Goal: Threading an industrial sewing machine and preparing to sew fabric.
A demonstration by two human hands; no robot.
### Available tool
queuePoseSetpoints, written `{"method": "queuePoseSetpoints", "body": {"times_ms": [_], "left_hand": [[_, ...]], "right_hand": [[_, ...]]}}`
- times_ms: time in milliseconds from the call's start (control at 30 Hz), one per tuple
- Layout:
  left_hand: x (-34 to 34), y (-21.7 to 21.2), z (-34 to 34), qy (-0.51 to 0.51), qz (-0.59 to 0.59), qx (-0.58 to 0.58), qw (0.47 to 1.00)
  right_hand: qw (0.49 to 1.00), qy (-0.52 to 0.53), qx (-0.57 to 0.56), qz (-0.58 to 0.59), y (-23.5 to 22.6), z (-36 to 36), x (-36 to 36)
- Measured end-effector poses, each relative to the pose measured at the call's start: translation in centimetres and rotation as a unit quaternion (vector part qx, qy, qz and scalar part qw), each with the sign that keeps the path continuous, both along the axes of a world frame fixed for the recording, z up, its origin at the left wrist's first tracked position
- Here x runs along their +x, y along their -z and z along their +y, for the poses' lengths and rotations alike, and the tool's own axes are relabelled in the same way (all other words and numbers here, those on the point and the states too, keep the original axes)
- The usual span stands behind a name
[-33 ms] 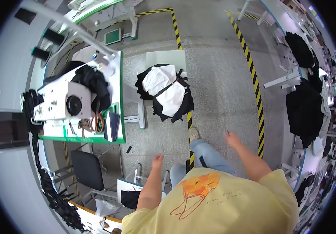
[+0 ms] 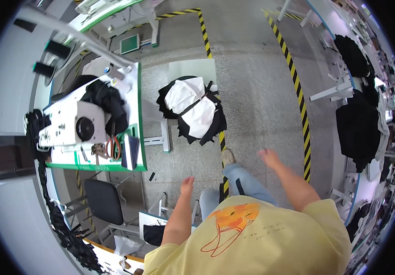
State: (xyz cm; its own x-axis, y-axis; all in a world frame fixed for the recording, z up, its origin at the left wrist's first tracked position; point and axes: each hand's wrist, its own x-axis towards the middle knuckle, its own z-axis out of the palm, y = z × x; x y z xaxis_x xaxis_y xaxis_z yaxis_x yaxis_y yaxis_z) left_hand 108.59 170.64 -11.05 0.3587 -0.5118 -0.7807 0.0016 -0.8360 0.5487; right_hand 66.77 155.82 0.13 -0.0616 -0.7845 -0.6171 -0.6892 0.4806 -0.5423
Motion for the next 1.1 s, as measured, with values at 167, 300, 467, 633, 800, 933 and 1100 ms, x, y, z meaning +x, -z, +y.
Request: {"method": "queuePoseSetpoints", "body": {"times_ms": [167, 300, 467, 633, 800, 933, 1100], "left_hand": [[-3.9, -3.9, -16.0, -0.008, 0.015, -0.049, 0.999], [-3.6, -4.4, -26.3, -0.005, -0.025, -0.057, 0.998], [-0.7, -0.7, -33.2, -0.045, 0.052, -0.072, 0.995], [-1.1, 2.1, -35.1, -0.097, 0.119, -0.108, 0.982], [0.4, 2.4, -34.9, -0.282, 0.25, -0.016, 0.926], [3.6, 3.9, -32.7, -0.332, 0.357, -0.113, 0.866], [4.2, -0.4, -27.1, -0.295, 0.418, -0.079, 0.856]], "right_hand": [[0.983, 0.114, 0.04, -0.136, 0.0, -12.2, 5.1], [0.984, 0.1, 0.047, -0.138, 5.9, -19.1, 8.1], [0.979, 0.03, -0.072, -0.188, 9.8, -26.9, 13.6], [0.974, 0.023, -0.091, -0.208, 14.2, -32.3, 16.5], [0.984, -0.019, 0.031, -0.177, 12.8, -32.7, 19.9], [0.951, -0.025, 0.055, -0.305, 5.9, -29.2, 22.5], [0.914, -0.06, 0.062, -0.396, -1.2, -24.8, 23.0]]}}
